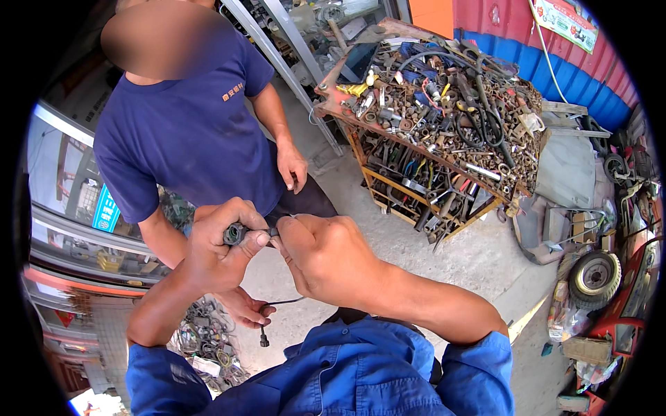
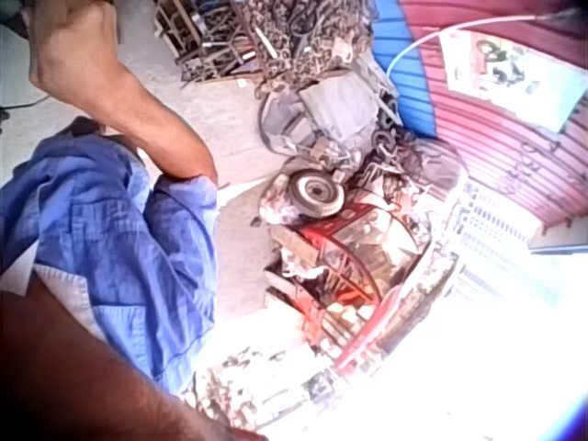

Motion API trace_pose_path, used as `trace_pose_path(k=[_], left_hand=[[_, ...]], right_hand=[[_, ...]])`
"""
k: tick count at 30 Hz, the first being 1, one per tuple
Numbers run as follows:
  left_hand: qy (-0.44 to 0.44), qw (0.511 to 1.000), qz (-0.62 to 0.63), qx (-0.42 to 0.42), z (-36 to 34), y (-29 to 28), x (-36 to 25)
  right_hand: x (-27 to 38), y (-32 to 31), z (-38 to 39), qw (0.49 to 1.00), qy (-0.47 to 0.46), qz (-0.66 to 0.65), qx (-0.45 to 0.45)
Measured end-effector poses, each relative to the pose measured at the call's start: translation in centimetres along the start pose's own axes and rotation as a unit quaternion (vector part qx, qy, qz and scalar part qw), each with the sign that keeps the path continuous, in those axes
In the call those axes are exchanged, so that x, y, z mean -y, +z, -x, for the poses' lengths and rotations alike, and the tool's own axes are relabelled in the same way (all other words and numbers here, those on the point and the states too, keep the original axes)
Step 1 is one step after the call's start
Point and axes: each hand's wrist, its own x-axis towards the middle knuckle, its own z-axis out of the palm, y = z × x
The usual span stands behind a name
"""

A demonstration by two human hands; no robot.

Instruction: The person strips the insulation from a black electrical cable using scissors and pliers, then twists the exposed wires and attaches a connector. They work alongside another person in a cluttered workshop.

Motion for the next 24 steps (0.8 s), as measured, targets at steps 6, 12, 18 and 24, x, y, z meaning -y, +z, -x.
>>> trace_pose_path(k=[6, 12, 18, 24], left_hand=[[0.004, 1.0, 0.03, 0.006, 0.5, 0.1, 0.7], [0.0, 0.999, 0.039, 0.018, 0.7, 0.2, 1.8], [0.023, 0.999, 0.024, -0.035, 0.4, 0.2, 1.5], [0.006, 0.999, 0.038, -0.036, -0.1, -1.0, 0.6]], right_hand=[[-0.4, -0.3, -0.2, 0.998, -0.011, -0.056, 0.016], [-0.9, -1.0, -1.1, 0.984, 0.033, -0.132, 0.115], [-1.0, -1.5, -1.3, 0.99, 0.007, -0.107, 0.093], [-1.5, -2.3, -0.5, 0.972, 0.076, -0.205, 0.09]])
